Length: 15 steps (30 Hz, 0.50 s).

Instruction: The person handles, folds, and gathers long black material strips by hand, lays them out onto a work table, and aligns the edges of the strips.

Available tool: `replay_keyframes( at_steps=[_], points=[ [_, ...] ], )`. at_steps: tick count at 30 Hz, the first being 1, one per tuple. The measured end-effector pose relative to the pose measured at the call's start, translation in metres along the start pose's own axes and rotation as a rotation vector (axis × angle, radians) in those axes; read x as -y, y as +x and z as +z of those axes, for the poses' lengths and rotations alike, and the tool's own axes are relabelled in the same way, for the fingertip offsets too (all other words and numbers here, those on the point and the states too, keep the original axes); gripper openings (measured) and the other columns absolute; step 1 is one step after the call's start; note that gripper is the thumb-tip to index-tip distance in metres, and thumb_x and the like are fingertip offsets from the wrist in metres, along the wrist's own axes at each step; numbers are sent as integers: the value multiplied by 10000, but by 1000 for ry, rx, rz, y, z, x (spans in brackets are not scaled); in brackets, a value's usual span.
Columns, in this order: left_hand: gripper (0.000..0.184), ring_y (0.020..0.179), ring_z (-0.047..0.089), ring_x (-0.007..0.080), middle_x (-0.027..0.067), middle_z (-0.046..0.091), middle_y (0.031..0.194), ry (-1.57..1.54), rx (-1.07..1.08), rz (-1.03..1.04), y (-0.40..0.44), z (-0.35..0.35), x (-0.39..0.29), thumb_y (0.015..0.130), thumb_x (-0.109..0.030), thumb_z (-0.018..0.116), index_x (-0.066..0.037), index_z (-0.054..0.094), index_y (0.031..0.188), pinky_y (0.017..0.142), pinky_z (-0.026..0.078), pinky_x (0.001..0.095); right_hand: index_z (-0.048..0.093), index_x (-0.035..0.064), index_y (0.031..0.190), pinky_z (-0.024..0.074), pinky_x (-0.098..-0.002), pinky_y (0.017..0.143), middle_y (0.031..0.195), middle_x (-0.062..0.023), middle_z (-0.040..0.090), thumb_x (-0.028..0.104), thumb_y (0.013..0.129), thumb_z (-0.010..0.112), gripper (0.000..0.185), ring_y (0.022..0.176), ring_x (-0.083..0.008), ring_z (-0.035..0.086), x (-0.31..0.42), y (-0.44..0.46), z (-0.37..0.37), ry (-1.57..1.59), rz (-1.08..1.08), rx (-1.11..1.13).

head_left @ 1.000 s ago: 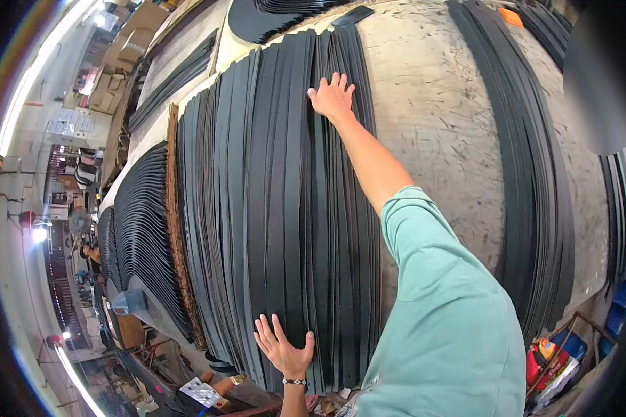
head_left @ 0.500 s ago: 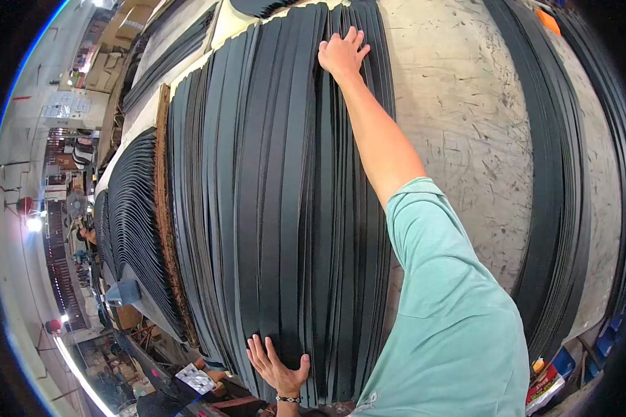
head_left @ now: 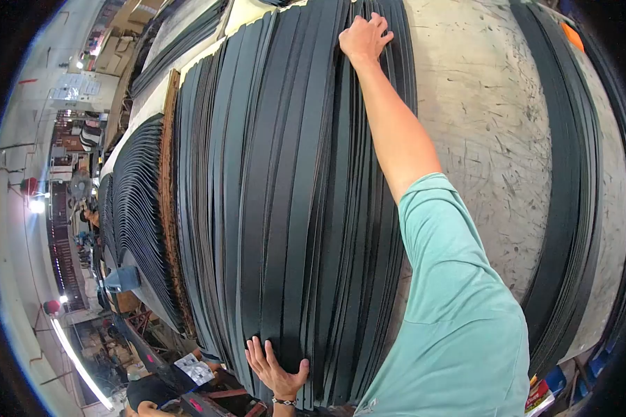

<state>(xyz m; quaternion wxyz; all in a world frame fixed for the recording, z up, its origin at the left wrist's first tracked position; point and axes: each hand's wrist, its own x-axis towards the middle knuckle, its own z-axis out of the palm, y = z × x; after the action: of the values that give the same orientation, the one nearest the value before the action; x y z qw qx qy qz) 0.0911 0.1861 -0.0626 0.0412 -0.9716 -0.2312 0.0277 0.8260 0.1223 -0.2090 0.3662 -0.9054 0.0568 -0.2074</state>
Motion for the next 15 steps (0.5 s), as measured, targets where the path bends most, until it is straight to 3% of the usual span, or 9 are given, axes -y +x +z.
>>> replay_keyframes(
  at_steps=[2, 5, 6, 9, 15],
  points=[
    [957, 1485, 300, 456, 230, 358, 1587, 17, 6, 12, 2, -1, 0, 874, -704, 560, -78, 349, 1567, 1197, 225, 630, 731, 18, 1162, 224, -637, 1165, 1495, -239, 457, 195, 852, 626, 372, 1433, -417, 342, -10, 16, 16, 137, 43, -76],
    [955, 1480, 304, 466, 235, 360, 1583, 25, 5, 24, 1, -1, 1, 887, -696, 549, -73, 329, 1575, 1186, 237, 642, 701, 20, 1230, 198, -591, 1188, 1530, -232, 421, 202, 858, 610, 424, 1444, -419, 321, -19, 35, 19, 76, 64, 66],
    [954, 1480, 304, 466, 234, 360, 1583, 15, -7, 28, 2, 0, 1, 887, -697, 548, -76, 327, 1577, 1186, 238, 641, 702, -25, 1118, 324, -575, 1124, 1383, -223, 565, 219, 859, 632, 362, 1356, -389, 450, -9, 33, 14, 90, 81, -15],
    [949, 1479, 305, 465, 235, 364, 1579, 14, -11, 31, 2, 2, 1, 889, -697, 545, -83, 326, 1579, 1183, 242, 640, 708, -30, 1099, 328, -530, 1124, 1333, -220, 592, 158, 828, 615, 343, 1336, -389, 463, 8, 39, -11, 155, 169, 103],
    [948, 1480, 307, 462, 239, 355, 1587, 28, 4, 25, 1, 0, 4, 893, -705, 534, -82, 330, 1579, 1181, 246, 637, 727, 27, 1112, 339, -580, 1097, 1353, -205, 583, 232, 860, 629, 339, 1318, -391, 470, 16, 33, -20, -63, 61, 127]
  ],
)
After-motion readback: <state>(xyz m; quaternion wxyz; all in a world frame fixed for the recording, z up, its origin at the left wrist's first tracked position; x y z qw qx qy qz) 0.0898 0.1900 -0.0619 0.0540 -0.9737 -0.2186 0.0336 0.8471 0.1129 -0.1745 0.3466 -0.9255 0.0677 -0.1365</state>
